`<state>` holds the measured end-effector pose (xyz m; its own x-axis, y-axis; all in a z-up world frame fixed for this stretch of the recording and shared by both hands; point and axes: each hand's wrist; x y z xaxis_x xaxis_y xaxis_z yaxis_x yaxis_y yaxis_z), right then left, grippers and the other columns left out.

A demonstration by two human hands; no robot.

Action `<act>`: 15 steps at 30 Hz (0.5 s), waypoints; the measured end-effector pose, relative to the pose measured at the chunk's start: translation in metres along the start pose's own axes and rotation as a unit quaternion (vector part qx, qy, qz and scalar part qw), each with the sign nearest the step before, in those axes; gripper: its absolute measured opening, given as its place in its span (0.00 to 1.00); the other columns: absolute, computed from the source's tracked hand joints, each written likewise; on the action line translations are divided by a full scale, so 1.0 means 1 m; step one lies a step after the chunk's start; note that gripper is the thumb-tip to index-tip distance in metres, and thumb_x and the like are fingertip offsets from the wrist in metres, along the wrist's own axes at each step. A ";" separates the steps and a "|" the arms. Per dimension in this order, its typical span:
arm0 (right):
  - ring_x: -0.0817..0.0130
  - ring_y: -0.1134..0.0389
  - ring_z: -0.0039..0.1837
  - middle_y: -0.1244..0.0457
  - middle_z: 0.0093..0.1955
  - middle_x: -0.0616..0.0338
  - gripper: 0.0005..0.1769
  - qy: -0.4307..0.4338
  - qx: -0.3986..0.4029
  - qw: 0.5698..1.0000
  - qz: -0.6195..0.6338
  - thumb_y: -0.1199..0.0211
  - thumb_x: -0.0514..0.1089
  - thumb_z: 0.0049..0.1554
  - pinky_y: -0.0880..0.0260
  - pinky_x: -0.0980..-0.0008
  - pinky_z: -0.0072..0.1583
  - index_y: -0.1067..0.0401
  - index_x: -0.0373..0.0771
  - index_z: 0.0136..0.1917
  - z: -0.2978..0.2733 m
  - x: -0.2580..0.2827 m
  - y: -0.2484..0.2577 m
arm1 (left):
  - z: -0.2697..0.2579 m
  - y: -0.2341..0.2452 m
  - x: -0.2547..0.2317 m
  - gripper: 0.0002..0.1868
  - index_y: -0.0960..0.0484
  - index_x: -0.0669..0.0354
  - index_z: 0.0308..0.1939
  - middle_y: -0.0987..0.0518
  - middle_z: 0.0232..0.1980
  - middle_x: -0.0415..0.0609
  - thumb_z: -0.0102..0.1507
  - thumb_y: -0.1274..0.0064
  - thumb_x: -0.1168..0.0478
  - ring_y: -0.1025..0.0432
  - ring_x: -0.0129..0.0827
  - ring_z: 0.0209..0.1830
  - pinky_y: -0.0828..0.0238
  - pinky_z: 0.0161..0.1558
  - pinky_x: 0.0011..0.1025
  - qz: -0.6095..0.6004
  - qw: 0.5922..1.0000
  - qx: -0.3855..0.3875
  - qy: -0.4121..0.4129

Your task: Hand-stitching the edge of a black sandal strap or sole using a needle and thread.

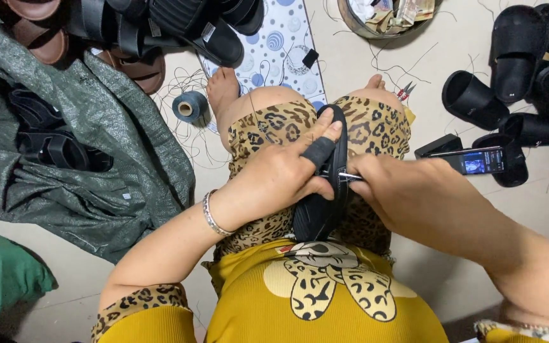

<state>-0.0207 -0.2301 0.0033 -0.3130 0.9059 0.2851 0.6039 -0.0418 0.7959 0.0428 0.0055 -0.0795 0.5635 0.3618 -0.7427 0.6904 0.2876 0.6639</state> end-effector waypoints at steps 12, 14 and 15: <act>0.63 0.25 0.50 0.29 0.61 0.52 0.24 0.037 -0.251 0.960 0.119 0.39 0.52 0.63 0.27 0.65 0.46 0.30 0.35 0.66 -0.012 -0.008 -0.042 | -0.028 0.034 -0.022 0.14 0.21 0.66 0.53 0.25 0.36 0.41 0.69 0.46 0.59 0.32 0.23 0.33 0.31 0.41 0.20 -0.584 0.811 -0.031 -0.009; 0.62 0.24 0.53 0.29 0.60 0.49 0.22 0.072 -0.283 0.946 0.141 0.36 0.47 0.62 0.24 0.65 0.52 0.29 0.30 0.63 -0.009 -0.008 -0.038 | -0.029 0.028 -0.021 0.08 0.22 0.68 0.50 0.20 0.41 0.55 0.71 0.47 0.65 0.30 0.23 0.24 0.29 0.28 0.15 -0.680 0.729 -0.074 0.002; 0.62 0.24 0.53 0.29 0.60 0.49 0.22 0.074 -0.286 0.945 0.139 0.36 0.47 0.62 0.24 0.65 0.52 0.29 0.30 0.63 -0.008 -0.005 -0.037 | -0.021 0.028 -0.026 0.08 0.22 0.68 0.50 0.20 0.41 0.55 0.71 0.47 0.65 0.30 0.23 0.24 0.29 0.28 0.15 -0.678 0.731 -0.075 -0.001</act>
Point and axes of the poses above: each hand's wrist, its own z-axis towards the middle knuckle, its own y-axis out of the back of the hand, x = y × z
